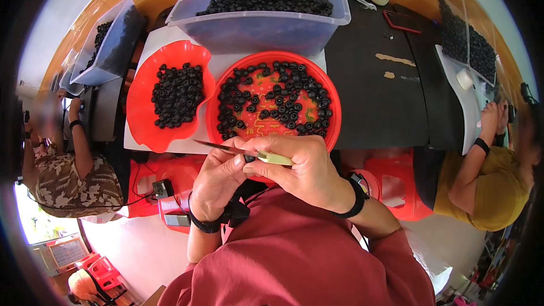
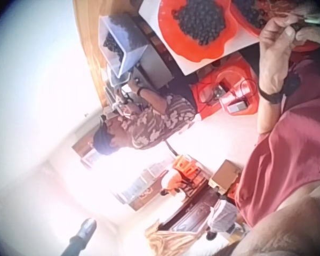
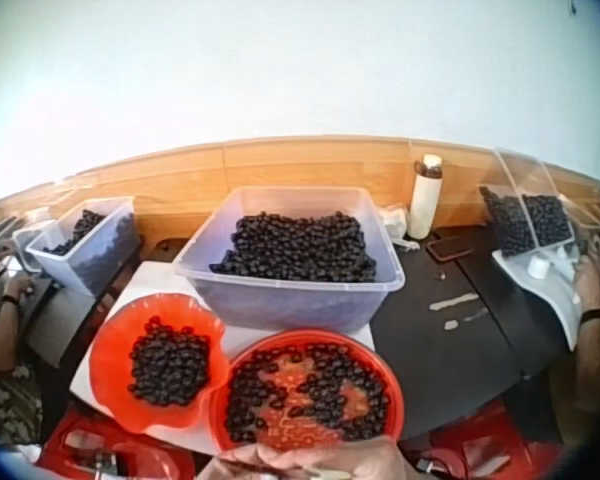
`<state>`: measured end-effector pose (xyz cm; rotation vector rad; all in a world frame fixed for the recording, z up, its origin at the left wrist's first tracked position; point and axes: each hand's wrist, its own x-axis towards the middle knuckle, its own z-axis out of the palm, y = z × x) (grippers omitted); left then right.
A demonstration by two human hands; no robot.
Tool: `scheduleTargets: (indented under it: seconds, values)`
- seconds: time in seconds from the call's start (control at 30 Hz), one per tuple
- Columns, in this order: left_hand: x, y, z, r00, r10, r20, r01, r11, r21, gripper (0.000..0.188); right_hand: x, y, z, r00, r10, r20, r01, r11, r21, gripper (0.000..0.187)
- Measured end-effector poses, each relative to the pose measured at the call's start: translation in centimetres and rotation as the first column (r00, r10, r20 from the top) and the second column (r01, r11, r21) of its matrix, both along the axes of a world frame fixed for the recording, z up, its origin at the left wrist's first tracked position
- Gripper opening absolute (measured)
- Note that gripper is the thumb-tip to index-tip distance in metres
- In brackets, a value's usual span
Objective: Using a small knife to process and cut black grapes or similar small fruits on a red tray.
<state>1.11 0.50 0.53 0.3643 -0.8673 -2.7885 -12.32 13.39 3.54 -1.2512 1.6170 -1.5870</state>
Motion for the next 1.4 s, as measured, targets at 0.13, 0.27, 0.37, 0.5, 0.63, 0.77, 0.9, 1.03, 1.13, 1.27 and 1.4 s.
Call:
scheduleTargets:
  seconds: [0.13, 0.27, 0.37, 0.5, 0.63, 0.77, 0.9, 1.03, 1.13, 1.27, 1.4]
  values:
    - [-0.3, 0.0, -0.2, 1.0, 0.01, -0.013, -0.01, 0.999, 0.048, 0.018, 0.3, -0.1, 0.1, 1.0, -0.013, 0.012, 0.013, 1.0, 0.024, 0.032]
    - [-0.5, -0.6, -1.0, 0.999, 0.023, -0.026, -0.021, 0.998, 0.064, 0.017, -0.3, 0.7, 1.1, 0.999, -0.031, 0.016, 0.03, 0.997, 0.072, 0.034]
    - [-0.4, -1.0, -0.9, 0.999, 0.043, -0.022, -0.042, 0.998, 0.047, 0.019, -1.1, 1.4, 0.0, 0.962, -0.17, -0.215, 0.172, 0.985, -0.011, 0.036]
    - [-0.1, -1.1, -1.0, 0.997, 0.069, -0.018, -0.068, 0.996, 0.054, 0.023, -1.0, 2.5, 0.3, 0.903, -0.158, -0.399, 0.189, 0.981, 0.038, 0.036]
    - [-0.1, -1.0, -1.2, 0.995, 0.088, -0.049, -0.084, 0.993, 0.077, 0.024, -0.6, 2.4, 0.5, 0.824, -0.145, -0.548, 0.179, 0.984, 0.008, 0.038]
    - [0.0, -0.9, -1.3, 0.992, 0.078, -0.103, -0.07, 0.994, 0.079, 0.023, -0.4, 2.3, 0.5, 0.807, -0.162, -0.568, 0.193, 0.981, -0.006, 0.038]
    - [0.1, -1.0, -1.3, 0.993, 0.065, -0.101, -0.058, 0.996, 0.07, 0.02, -0.2, 2.2, 0.8, 0.793, -0.157, -0.588, 0.205, 0.979, 0.016, 0.038]
    - [0.1, -0.9, -1.4, 0.991, 0.08, -0.106, -0.069, 0.993, 0.097, 0.015, -0.3, 2.3, 0.6, 0.782, -0.162, -0.601, 0.214, 0.977, 0.015, 0.037]
    - [-0.1, -0.6, -1.0, 0.992, 0.128, -0.015, -0.128, 0.992, -0.003, 0.022, -0.3, 2.4, 0.5, 0.809, -0.144, -0.57, 0.205, 0.978, 0.044, 0.037]
    - [-0.2, -0.4, -0.5, 0.986, 0.166, 0.004, -0.166, 0.984, -0.059, 0.02, -0.8, 2.3, 0.3, 0.833, -0.133, -0.537, 0.187, 0.981, 0.047, 0.034]
    - [0.3, -0.8, -0.1, 0.988, 0.082, -0.13, -0.088, 0.995, -0.044, 0.013, -2.5, 2.7, -1.2, 0.792, -0.353, -0.498, 0.411, 0.911, 0.009, 0.024]
